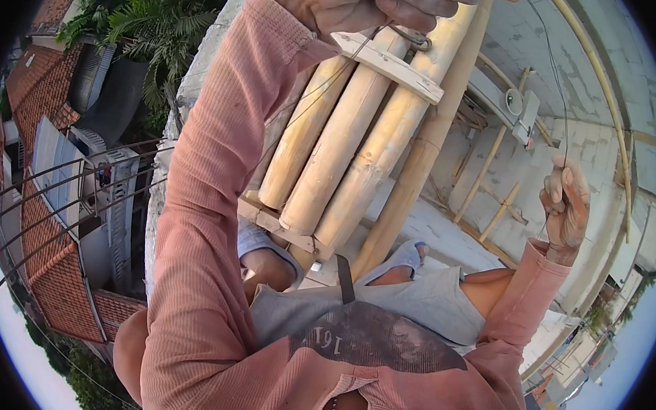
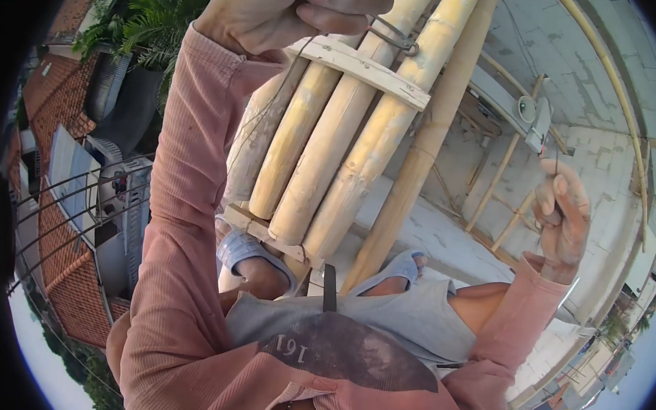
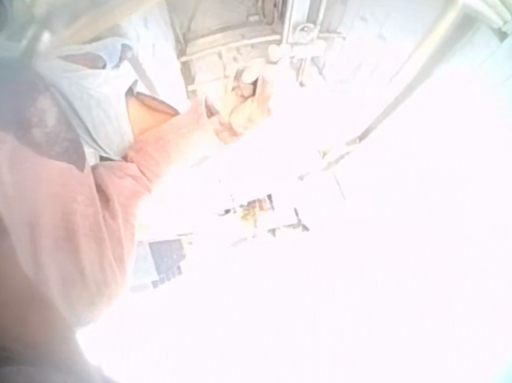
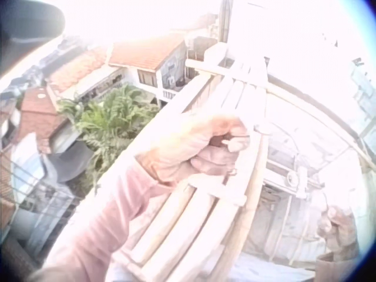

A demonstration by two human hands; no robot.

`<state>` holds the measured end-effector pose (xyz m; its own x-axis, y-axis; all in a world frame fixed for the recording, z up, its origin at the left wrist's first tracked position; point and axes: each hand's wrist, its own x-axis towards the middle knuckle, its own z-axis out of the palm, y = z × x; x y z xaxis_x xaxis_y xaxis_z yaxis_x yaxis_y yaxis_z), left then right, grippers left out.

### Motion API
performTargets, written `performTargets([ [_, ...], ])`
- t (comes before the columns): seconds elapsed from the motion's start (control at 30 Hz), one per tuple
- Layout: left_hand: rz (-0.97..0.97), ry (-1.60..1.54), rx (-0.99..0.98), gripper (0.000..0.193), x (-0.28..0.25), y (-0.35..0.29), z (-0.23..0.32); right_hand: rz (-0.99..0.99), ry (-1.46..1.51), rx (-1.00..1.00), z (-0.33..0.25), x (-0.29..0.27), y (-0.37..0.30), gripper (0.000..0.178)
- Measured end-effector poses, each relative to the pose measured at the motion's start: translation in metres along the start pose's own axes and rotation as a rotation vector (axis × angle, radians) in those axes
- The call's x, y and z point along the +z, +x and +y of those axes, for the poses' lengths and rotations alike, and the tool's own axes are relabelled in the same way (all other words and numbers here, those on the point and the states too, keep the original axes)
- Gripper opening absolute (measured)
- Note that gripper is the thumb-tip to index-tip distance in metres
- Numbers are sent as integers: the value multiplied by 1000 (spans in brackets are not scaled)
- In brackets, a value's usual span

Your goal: The person secures bamboo poles together using wire and pliers while standing on a construction ledge.

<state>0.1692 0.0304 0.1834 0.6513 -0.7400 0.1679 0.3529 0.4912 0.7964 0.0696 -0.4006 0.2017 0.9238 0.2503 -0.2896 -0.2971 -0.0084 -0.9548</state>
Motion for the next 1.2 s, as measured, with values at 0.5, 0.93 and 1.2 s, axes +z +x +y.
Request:
performTargets([
  [0.5, 523, 1685, 184, 30, 38, -60, 68, -410, 37, 101, 14, 46, -3, 52],
  [0.93, 1099, 1472, 364, 31, -10, -206, 31, -491, 320, 209, 39, 74, 6, 49],
  [1.2, 1313, 1545, 402, 32, -29, -252, 27, -569, 402, 99, 64, 80, 21, 64],
])
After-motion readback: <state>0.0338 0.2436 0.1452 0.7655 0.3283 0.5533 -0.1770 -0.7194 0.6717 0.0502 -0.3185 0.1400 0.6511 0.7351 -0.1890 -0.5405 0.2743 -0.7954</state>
